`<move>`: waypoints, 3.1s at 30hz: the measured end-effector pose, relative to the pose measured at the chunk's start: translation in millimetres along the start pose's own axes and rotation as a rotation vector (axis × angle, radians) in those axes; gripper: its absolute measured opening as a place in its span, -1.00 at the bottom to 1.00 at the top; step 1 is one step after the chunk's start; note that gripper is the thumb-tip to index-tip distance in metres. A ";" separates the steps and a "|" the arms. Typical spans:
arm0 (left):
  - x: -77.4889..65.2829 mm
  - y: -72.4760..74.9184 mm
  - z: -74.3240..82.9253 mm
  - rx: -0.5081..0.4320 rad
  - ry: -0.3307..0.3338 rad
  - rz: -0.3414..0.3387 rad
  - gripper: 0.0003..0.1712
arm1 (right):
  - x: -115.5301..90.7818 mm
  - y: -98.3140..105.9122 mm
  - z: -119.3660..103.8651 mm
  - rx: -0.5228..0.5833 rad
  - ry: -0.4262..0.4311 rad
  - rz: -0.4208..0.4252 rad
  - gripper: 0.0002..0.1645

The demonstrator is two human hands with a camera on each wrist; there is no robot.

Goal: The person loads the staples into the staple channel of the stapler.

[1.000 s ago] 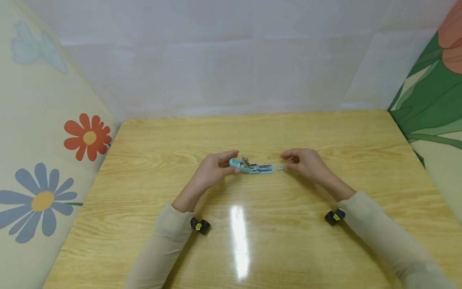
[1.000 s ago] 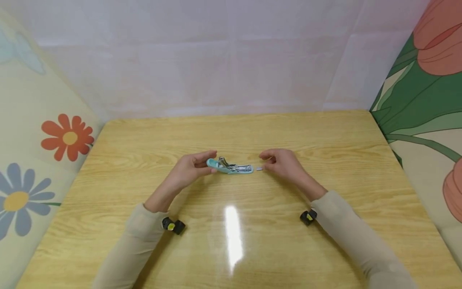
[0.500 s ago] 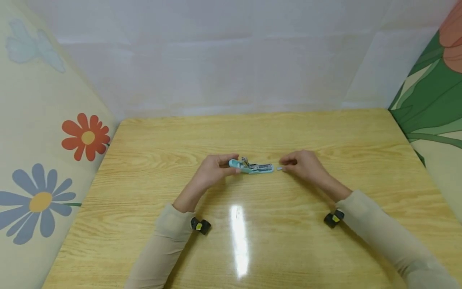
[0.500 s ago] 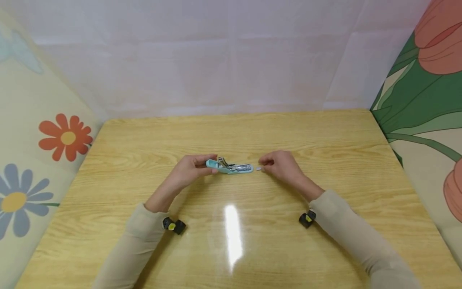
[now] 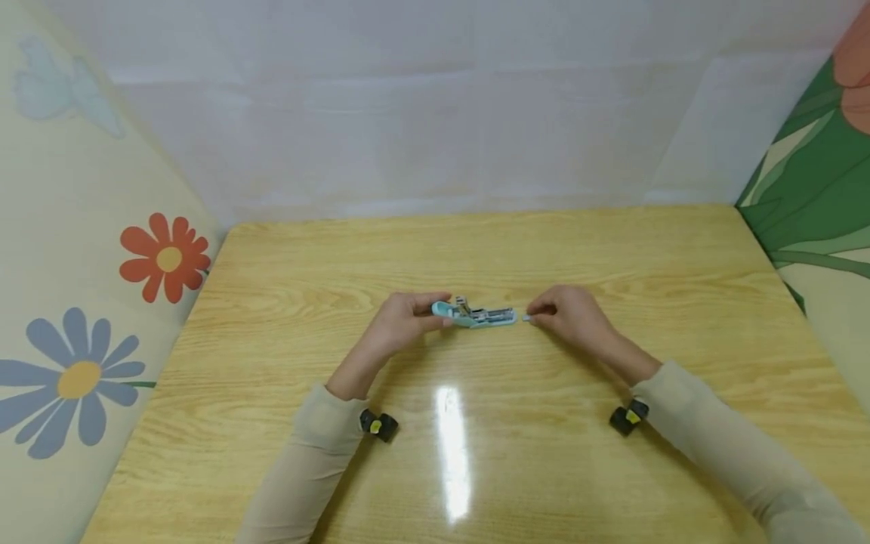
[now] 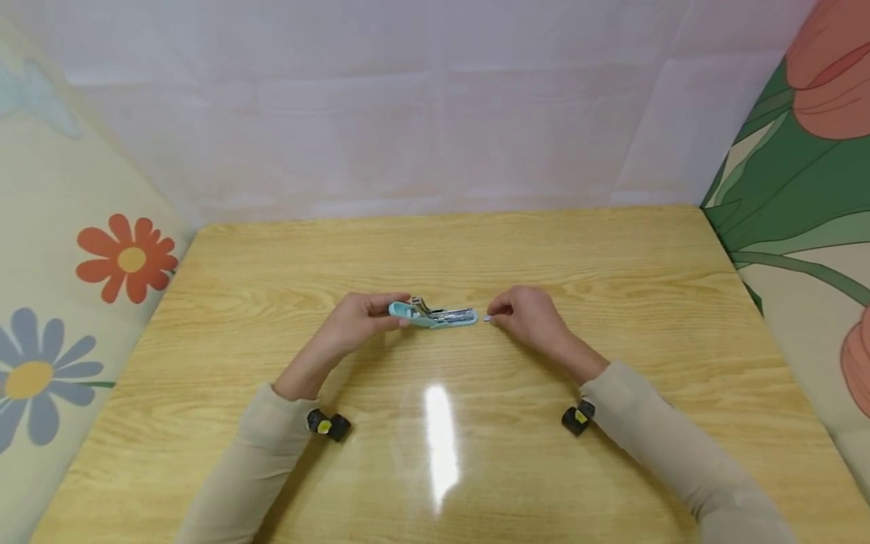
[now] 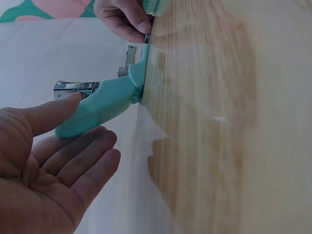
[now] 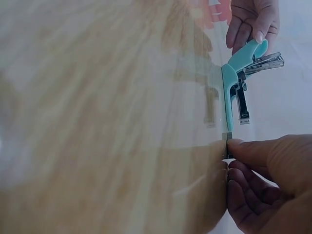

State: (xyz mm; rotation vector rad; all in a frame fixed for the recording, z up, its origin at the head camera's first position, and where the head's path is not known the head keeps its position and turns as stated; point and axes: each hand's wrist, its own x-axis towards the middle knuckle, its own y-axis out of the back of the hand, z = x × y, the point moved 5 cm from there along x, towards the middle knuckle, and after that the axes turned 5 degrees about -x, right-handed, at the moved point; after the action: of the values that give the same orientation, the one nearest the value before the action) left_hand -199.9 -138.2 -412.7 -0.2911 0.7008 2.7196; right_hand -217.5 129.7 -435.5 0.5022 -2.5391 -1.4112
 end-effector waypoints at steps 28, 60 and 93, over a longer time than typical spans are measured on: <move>-0.4 1.5 1.9 0.064 -0.040 0.004 -0.45 | 1.8 45.3 2.4 -0.035 0.007 0.074 -0.81; 1.5 2.7 0.2 0.059 -0.081 -0.006 -0.47 | 16.9 56.5 -37.2 -0.017 0.042 0.054 -0.79; -0.6 1.0 2.3 0.099 -0.095 0.014 -0.48 | 28.8 14.1 -58.0 -0.045 0.122 -0.026 -0.84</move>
State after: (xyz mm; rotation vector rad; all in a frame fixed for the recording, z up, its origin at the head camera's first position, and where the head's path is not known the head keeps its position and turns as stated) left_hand -200.1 -138.0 -410.1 -0.1327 0.8098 2.6814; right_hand -228.0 80.1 -392.8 0.5961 -2.4090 -1.3976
